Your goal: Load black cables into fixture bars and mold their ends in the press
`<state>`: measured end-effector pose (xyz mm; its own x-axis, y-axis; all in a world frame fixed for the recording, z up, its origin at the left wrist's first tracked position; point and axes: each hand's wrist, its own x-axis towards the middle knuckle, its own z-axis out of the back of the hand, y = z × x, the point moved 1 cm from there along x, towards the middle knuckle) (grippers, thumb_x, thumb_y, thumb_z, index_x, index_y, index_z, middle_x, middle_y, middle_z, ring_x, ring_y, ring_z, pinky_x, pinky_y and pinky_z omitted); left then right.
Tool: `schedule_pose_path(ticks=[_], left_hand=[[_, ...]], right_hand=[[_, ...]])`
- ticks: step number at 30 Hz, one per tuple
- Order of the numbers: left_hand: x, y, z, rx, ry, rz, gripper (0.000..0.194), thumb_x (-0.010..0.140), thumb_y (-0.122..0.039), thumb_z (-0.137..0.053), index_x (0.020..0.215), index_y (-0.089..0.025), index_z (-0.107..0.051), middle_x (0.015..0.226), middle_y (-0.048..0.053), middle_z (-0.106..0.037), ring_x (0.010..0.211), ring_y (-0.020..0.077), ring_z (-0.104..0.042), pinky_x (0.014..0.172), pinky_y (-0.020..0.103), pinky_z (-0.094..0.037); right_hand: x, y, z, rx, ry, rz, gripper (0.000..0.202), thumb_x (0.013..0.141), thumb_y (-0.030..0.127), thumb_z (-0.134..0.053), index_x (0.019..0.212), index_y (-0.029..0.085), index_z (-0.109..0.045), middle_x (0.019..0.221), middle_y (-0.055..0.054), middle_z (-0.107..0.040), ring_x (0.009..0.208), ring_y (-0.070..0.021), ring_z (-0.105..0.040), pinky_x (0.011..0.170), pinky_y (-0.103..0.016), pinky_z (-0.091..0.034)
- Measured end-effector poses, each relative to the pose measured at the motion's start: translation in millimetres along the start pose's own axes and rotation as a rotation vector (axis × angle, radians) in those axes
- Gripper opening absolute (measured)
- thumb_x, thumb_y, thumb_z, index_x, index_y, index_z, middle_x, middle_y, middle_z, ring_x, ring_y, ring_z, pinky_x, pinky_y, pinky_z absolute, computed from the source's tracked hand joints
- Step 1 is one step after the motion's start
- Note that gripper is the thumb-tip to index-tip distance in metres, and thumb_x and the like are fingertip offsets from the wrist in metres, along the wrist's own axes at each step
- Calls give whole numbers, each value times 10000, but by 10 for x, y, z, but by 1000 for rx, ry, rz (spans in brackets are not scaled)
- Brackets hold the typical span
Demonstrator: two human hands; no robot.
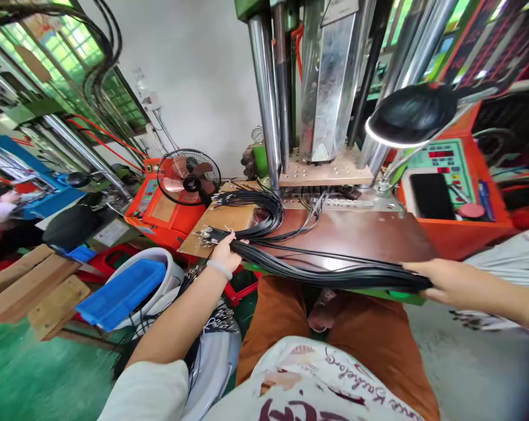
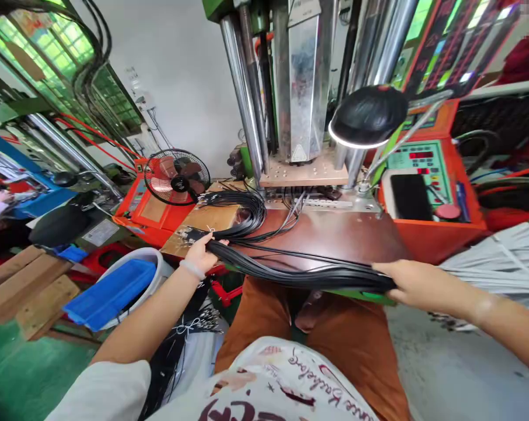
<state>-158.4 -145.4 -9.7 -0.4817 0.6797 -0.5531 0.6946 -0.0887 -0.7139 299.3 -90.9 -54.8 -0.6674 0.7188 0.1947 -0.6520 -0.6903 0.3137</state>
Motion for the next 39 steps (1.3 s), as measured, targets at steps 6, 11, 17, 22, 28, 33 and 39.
schedule_pose_path(ticks=[6, 11, 17, 22, 28, 33, 39], left_hand=[[658, -470, -703, -20, 65, -96, 221, 972, -155, -364, 814, -187, -514, 588, -33, -520, 496, 93, -571, 624, 246, -581], [738, -718, -244, 311, 171, 17, 233, 957, -261, -424, 874, -144, -607, 731, 85, -673, 644, 176, -675, 583, 282, -574], [686, -1109, 469, 1819, -16, -556, 404, 845, -527, -504, 718, -165, -629, 671, 130, -652, 636, 282, -635, 549, 345, -467], [1010, -848, 206, 1847, 379, -1342, 360, 921, -421, -340, 933, -195, -619, 1013, 114, -682, 1006, 274, -620, 913, 384, -453], [1304, -587, 140, 1903, 465, -1401, 406, 925, -427, -295, 906, -212, -639, 961, 107, -680, 939, 282, -599, 886, 388, -439], [1286, -609, 186, 1930, 396, -1399, 410, 923, -419, -286, 830, -217, -630, 871, 106, -658, 878, 273, -592, 822, 368, -434], [1246, -598, 206, 1925, 327, -1384, 380, 895, -432, -351, 796, -200, -635, 855, 93, -668, 885, 272, -619, 817, 379, -460]], right_hand=[[1152, 128, 145, -291, 260, -205, 183, 741, 205, -527, 888, 181, -635, 922, -139, -720, 857, -275, -689, 733, -346, -503], [1140, 107, 75, -338, 326, -253, 241, 738, 259, -568, 945, 164, -646, 912, -153, -713, 863, -307, -685, 709, -352, -477], [710, 130, 206, -337, 314, -192, 492, 753, 363, -592, 1184, 124, -599, 1104, -186, -663, 999, -346, -630, 846, -436, -462], [607, 75, 432, -178, 118, -128, 589, 787, 581, -590, 1184, 148, -633, 1234, -179, -604, 1119, -341, -562, 954, -477, -432], [879, 92, 197, -75, 29, -7, 280, 909, 294, -447, 960, 160, -687, 941, -120, -664, 900, -241, -594, 838, -381, -461], [972, 30, 142, -158, 96, 5, 257, 911, 251, -422, 783, 166, -628, 799, -93, -634, 797, -221, -561, 762, -352, -414], [576, -294, 360, -253, 51, -111, 293, 947, 320, -400, 776, 190, -599, 789, -81, -648, 780, -220, -565, 756, -361, -391]])
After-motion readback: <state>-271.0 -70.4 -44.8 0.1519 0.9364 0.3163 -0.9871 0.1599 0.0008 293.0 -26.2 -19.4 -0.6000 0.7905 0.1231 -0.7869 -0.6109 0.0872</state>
